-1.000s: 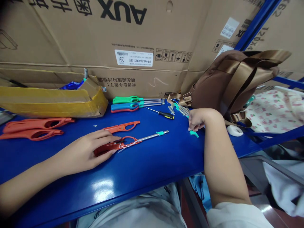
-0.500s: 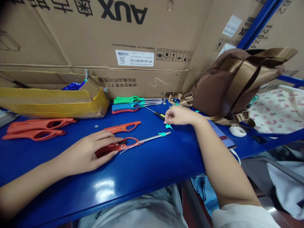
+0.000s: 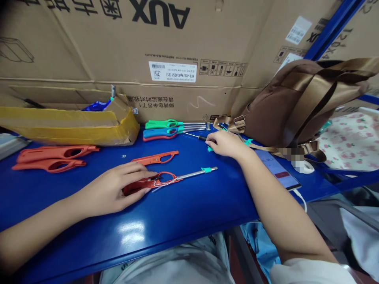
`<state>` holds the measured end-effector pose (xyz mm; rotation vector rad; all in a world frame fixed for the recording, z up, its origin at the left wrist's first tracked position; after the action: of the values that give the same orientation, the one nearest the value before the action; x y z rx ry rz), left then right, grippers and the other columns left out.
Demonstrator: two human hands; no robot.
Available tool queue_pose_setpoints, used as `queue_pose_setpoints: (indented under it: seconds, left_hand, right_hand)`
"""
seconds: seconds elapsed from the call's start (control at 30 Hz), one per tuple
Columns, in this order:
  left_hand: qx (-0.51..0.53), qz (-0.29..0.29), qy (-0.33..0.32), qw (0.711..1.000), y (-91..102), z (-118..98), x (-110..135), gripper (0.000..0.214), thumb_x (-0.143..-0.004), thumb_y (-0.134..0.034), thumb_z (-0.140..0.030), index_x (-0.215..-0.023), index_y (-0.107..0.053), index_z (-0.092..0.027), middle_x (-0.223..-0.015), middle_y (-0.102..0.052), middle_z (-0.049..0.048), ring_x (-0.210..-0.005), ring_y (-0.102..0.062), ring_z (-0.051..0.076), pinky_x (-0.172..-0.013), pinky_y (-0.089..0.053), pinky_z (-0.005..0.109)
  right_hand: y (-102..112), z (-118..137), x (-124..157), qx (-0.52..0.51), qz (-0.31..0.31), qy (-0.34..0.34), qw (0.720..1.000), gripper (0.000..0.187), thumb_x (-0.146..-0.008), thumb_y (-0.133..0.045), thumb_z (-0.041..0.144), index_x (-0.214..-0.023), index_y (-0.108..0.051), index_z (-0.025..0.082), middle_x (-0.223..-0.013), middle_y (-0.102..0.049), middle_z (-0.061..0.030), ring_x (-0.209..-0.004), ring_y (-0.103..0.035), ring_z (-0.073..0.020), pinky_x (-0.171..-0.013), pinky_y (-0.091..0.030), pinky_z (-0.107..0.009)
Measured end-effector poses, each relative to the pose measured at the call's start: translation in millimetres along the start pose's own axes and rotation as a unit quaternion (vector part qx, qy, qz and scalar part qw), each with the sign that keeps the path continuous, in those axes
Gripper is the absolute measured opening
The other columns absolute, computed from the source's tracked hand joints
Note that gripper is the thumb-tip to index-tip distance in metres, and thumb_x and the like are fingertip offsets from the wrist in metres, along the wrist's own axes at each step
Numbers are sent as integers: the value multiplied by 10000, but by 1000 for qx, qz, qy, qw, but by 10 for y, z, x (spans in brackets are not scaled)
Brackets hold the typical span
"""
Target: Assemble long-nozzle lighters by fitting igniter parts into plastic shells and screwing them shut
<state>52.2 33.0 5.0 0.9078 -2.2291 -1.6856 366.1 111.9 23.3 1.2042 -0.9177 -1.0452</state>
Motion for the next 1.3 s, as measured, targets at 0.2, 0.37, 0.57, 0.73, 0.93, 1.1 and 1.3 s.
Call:
queue_pose_setpoints:
  seconds: [0.2,0.37,0.57,0.73,0.93,1.1,1.3]
  left_hand:
    - [8,-10,-10,1000,-7,-3,10,378,-967,-564,-289,-1334,-639,-241,-1171,-695,81,-1056,-673,238,-937,-543,365]
    - [12,-17,-14,1000,-2,6,14,363,-967,-564,-275,-1319,-645,-241,-1167,-699,72,-1054,-675,230,-936,-537,357]
    - [16,-65,-15,998,26,-61,6,416,-913,-651,-290,-1324,-638,-225,-1218,-699,76,-1109,-665,246,-1016,-503,401]
    - [28,-190,-6,981,79,-120,9,338,-956,-666,-328,-1266,-658,-193,-1145,-731,91,-1046,-674,223,-931,-528,367]
    - [38,-161,-42,985,-3,-149,0,148,-994,-627,-275,-1069,-738,-211,-982,-757,57,-900,-668,185,-835,-518,337]
    - [14,-162,-29,986,14,-141,5,159,-1012,-584,-251,-990,-733,-202,-960,-763,56,-877,-643,187,-824,-498,348]
    - [33,-165,-13,986,13,-112,-17,133,-1004,-596,-244,-979,-713,-185,-934,-753,45,-857,-630,184,-827,-491,345]
  right_hand:
    - [18,-82,89,-62,86,-5,994,441,-782,-736,453,-1121,-680,177,-917,-712,-69,-740,-613,-183,-658,-429,-273]
    - [-45,53,56,-120,92,32,988,262,-857,-657,360,-1016,-715,159,-842,-716,-65,-720,-613,-173,-657,-450,-267]
    - [-105,667,77,-301,17,149,942,327,-930,-608,403,-1109,-728,157,-1009,-728,-86,-870,-638,-179,-762,-495,-296]
    - [-276,1097,175,-368,56,223,901,279,-963,-600,338,-1088,-772,158,-1001,-742,-84,-874,-673,-172,-820,-519,-319]
    - [-370,1286,268,-402,84,243,879,204,-954,-608,247,-1043,-779,179,-1032,-766,-66,-922,-694,-160,-854,-525,-289]
    - [-414,1303,277,-395,73,222,889,217,-954,-632,342,-1018,-768,185,-981,-771,-56,-860,-683,-161,-780,-525,-285]
    - [-297,1319,345,-256,-36,327,909,147,-965,-647,282,-931,-754,187,-924,-767,-54,-878,-663,-179,-856,-437,-353]
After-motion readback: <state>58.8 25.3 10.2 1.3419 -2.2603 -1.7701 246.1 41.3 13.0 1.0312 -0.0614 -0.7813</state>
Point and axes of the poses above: each hand's wrist, its own x-axis away from the middle knuckle, its own y-axis out of the back of the hand, z = x × y, the point moved 5 cm from there along -x, towards the middle knuckle
